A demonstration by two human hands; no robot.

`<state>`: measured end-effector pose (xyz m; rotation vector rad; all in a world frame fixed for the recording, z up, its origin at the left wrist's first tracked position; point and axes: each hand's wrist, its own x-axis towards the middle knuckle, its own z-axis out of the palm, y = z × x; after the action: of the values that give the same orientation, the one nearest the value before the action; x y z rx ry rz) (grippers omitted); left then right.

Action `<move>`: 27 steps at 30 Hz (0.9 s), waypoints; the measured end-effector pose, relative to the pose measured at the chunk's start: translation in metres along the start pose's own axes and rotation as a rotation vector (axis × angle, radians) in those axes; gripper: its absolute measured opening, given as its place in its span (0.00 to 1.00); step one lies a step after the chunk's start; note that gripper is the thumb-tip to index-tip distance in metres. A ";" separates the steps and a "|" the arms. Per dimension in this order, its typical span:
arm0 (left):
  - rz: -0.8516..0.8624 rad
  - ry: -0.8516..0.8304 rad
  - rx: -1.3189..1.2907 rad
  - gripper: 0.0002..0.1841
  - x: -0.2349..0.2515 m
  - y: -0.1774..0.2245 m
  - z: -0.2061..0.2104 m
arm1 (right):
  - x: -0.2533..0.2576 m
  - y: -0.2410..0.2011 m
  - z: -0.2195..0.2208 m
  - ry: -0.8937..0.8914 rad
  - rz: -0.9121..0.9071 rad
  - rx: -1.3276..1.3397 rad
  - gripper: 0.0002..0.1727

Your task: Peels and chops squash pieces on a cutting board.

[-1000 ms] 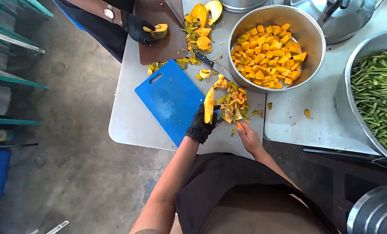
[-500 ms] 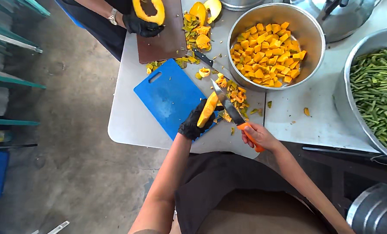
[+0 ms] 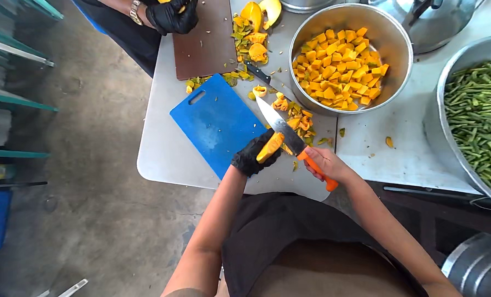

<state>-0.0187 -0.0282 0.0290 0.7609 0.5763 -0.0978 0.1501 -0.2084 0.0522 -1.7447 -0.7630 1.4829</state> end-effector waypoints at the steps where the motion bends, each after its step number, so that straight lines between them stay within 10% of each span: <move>1: 0.002 -0.010 -0.007 0.26 0.000 0.000 0.000 | 0.000 -0.001 0.000 -0.021 0.004 0.022 0.26; 23: 0.056 0.273 0.111 0.19 0.016 0.001 0.027 | 0.016 0.000 0.018 -0.086 0.122 0.266 0.31; 27: 0.169 0.329 0.154 0.23 0.035 -0.008 0.019 | 0.013 0.010 0.016 0.159 -0.063 0.196 0.27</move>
<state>0.0171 -0.0423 0.0167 0.9813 0.8201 0.1438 0.1367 -0.2013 0.0358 -1.6519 -0.5656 1.3126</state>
